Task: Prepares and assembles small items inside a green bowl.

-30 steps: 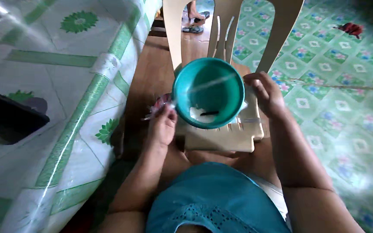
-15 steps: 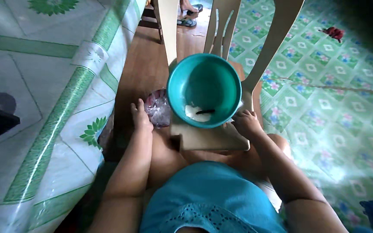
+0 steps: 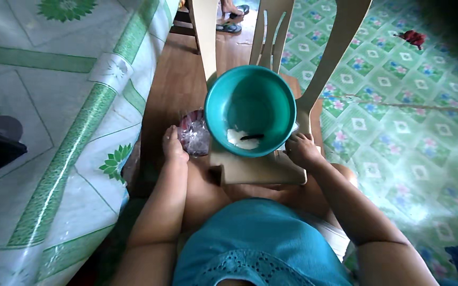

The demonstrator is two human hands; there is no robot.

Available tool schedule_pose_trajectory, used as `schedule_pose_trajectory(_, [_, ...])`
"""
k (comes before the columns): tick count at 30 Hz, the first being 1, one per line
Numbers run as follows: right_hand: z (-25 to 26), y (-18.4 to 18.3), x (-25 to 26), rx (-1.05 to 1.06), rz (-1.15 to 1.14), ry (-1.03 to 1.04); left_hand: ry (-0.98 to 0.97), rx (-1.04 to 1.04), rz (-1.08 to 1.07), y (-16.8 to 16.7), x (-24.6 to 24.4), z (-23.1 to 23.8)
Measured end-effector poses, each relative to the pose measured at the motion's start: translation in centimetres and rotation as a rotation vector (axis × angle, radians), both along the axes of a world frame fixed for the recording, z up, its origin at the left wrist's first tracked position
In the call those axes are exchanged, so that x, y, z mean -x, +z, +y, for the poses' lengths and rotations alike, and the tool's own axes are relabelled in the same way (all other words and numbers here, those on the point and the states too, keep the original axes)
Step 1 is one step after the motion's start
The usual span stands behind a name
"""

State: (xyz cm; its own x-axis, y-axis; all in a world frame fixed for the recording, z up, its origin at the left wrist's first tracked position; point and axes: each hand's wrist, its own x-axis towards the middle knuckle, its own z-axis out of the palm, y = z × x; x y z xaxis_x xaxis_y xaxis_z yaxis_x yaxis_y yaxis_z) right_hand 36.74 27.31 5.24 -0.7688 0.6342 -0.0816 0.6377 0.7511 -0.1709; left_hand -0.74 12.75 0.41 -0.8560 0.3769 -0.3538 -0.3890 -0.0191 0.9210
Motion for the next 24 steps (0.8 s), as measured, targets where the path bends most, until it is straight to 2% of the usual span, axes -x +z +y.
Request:
schedule_pose_trajectory(3, [0.2, 1.0, -0.4, 0.031, 0.013, 0.049, 0.028, 0.018, -0.007, 0.1, 0.0, 0.0])
schedule_pose_trajectory(6, [0.4, 1.8, -0.8, -0.01, 0.072, 0.13, -0.008, 0.098, 0.111, 0.2, 0.1, -0.2])
schedule_pose_trajectory(10, [1.0, 2.6, -1.0, -0.086, 0.109, 0.239, 0.054, 0.121, 0.452, 1.1, -0.7, -0.5])
schedule_pose_trajectory(12, [1.4, 4.4, -0.5, -0.015, 0.074, 0.273, 0.09, 0.012, 0.684, 1.9, -1.5, -0.8])
schedule_pose_trajectory(14, [1.7, 7.3, 0.5, 0.074, -0.04, 0.253, 0.017, -0.132, 0.882, 3.8, -3.4, -1.2])
schedule_pose_trajectory(16, [2.1, 10.1, 1.9, 0.144, -0.098, 0.224, -0.184, -0.234, 0.967, 6.7, -6.5, -1.9])
schedule_pose_trajectory(17, [2.3, 11.2, 2.4, 0.168, -0.057, 0.221, -0.338, -0.278, 0.983, 8.0, -8.3, -2.2])
schedule_pose_trajectory(19, [2.5, 13.0, 3.5, 0.245, 0.123, 0.206, -0.837, -0.369, 0.968, 9.8, -11.3, -2.3])
schedule_pose_trajectory(21, [1.8, 14.2, 4.8, 0.427, 0.334, 0.043, -1.407, -0.297, 0.838, 10.6, -14.1, -1.4])
schedule_pose_trajectory(22, [1.2, 14.4, 5.4, 0.557, 0.457, -0.077, -1.542, -0.23, 0.739, 10.9, -15.6, -0.9])
schedule_pose_trajectory(23, [0.4, 14.2, 5.9, 0.729, 0.596, -0.188, -1.536, -0.17, 0.615, 11.1, -16.8, -0.6])
schedule_pose_trajectory(24, [-0.4, 13.5, 6.3, 0.909, 0.74, -0.278, -1.43, -0.131, 0.472, 11.1, -17.8, -0.2])
